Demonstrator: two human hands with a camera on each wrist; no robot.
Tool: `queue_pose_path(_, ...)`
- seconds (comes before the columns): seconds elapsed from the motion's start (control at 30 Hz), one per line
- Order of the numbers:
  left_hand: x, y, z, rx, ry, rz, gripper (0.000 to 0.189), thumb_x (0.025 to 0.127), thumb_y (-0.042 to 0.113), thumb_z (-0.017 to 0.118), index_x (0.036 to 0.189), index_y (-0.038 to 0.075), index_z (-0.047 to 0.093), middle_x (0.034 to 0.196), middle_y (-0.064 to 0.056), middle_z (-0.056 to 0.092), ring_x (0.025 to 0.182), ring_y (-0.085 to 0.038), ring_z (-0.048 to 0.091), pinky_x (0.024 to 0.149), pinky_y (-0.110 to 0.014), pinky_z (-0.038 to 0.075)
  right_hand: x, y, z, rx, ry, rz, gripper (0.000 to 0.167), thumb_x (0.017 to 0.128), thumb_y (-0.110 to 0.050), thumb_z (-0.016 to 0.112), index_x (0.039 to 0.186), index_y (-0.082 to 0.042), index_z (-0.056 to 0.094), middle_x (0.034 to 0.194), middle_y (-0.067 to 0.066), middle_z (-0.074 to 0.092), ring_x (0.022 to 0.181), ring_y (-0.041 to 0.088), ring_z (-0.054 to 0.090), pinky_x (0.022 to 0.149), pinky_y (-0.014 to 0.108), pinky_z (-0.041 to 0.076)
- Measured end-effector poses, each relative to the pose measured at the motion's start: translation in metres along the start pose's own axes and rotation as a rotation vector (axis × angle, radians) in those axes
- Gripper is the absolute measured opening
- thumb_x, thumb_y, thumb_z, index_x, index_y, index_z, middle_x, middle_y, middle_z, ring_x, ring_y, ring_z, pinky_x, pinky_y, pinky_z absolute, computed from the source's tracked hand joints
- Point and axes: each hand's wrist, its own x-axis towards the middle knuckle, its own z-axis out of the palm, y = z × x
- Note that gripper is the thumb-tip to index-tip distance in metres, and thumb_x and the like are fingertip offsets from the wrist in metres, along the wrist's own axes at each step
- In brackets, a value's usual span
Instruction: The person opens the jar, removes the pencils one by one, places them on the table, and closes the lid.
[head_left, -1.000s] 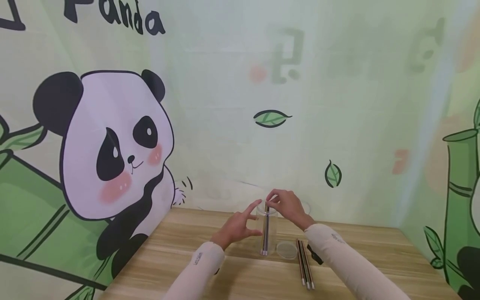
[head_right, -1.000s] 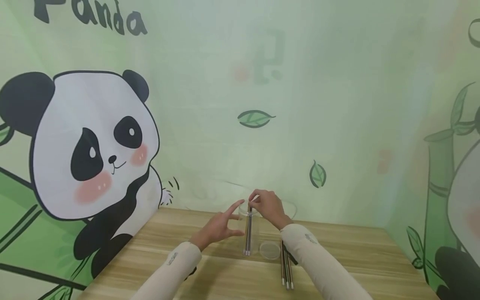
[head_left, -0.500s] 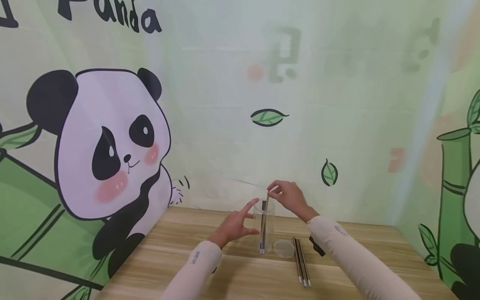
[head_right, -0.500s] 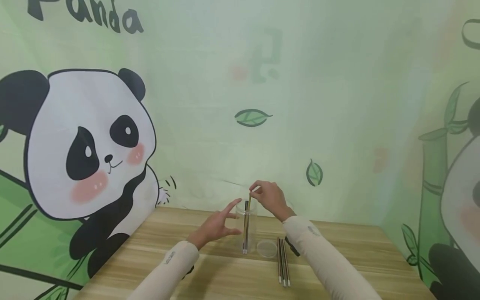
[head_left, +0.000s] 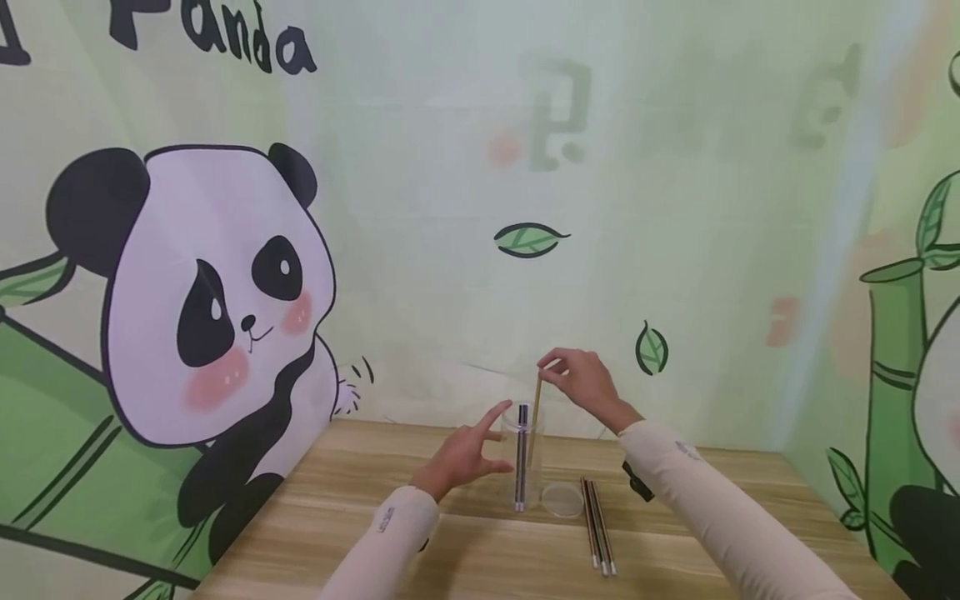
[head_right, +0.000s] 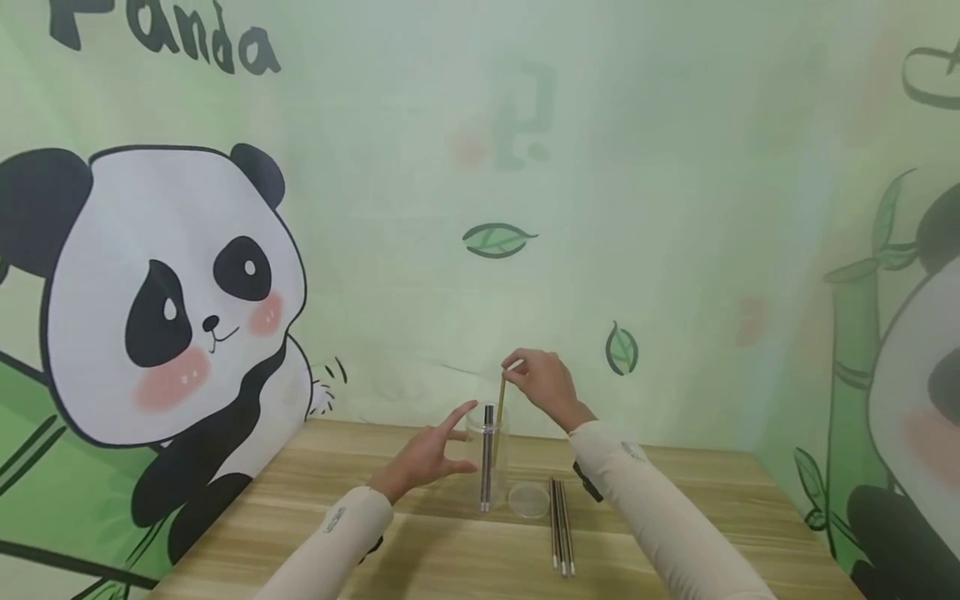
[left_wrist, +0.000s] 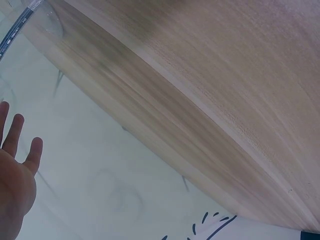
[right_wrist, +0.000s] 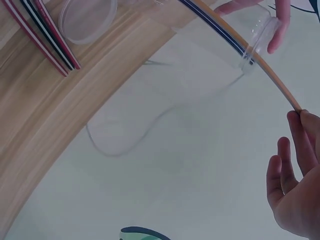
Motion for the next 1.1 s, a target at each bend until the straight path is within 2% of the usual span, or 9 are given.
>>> queue_pose_path(0.1,-0.001,0.001,-0.001,-0.001,-0.005,-0.014,0.105,0.085,0.035,0.088,0.165,0.032,0.02,0.129,-0.008,0.072,0.119,-0.037,0.068,0.106,-0.056,0.049,0.002,0.0,-0.005,0.004,0.01,0.001,0.017,0.097,-0.018,0.076,0.108,-0.006,0.077,0.097,0.012,0.08,0.09,0.032,0.076,0.072,0.044,0.059)
queue_pose_path(0.33,-0.002,0.004,-0.001,-0.014,-0.028,-0.061,0.108,0.084,0.035,0.088,0.164,0.043,0.016,0.132,-0.006,0.071,0.125,-0.037,0.065,0.108,-0.058,0.047,0.006,0.0,-0.018,0.0,0.018,0.002,0.017,0.097,-0.018,0.076,0.109,-0.005,0.077,0.099,0.013,0.08,0.093,0.033,0.076,0.078,0.048,0.06)
queue_pose_path(0.6,-0.001,0.005,-0.002,-0.008,-0.028,-0.062,0.108,0.084,0.034,0.088,0.164,0.042,0.016,0.132,-0.006,0.071,0.124,-0.037,0.065,0.108,-0.057,0.047,0.014,0.0,-0.034,-0.009,0.039,-0.004,0.018,0.097,-0.017,0.075,0.11,-0.005,0.077,0.1,0.014,0.079,0.094,0.034,0.075,0.074,0.046,0.059)
queue_pose_path(0.83,-0.002,0.005,-0.002,-0.014,-0.023,-0.048,0.108,0.084,0.033,0.089,0.165,0.04,0.018,0.131,-0.007,0.071,0.119,-0.037,0.068,0.107,-0.057,0.048,0.02,0.003,-0.041,0.011,0.043,0.019,0.019,0.098,-0.019,0.075,0.111,-0.006,0.077,0.101,0.014,0.079,0.097,0.034,0.075,0.08,0.048,0.058)
queue_pose_path(0.97,-0.002,0.004,-0.001,-0.015,-0.026,-0.049,0.108,0.084,0.032,0.089,0.165,0.041,0.017,0.132,-0.007,0.071,0.118,-0.035,0.069,0.108,-0.057,0.048,0.021,0.003,-0.044,0.007,0.05,0.012,0.02,0.098,-0.019,0.075,0.112,-0.005,0.077,0.101,0.014,0.079,0.097,0.034,0.075,0.079,0.048,0.058)
queue_pose_path(1.1,-0.002,0.003,-0.001,-0.014,-0.019,-0.038,0.108,0.084,0.032,0.089,0.165,0.038,0.018,0.131,-0.008,0.071,0.119,-0.037,0.068,0.107,-0.058,0.048,0.023,0.001,-0.049,-0.003,0.056,0.013,0.019,0.098,-0.019,0.074,0.112,-0.005,0.076,0.102,0.014,0.079,0.097,0.033,0.075,0.079,0.047,0.058)
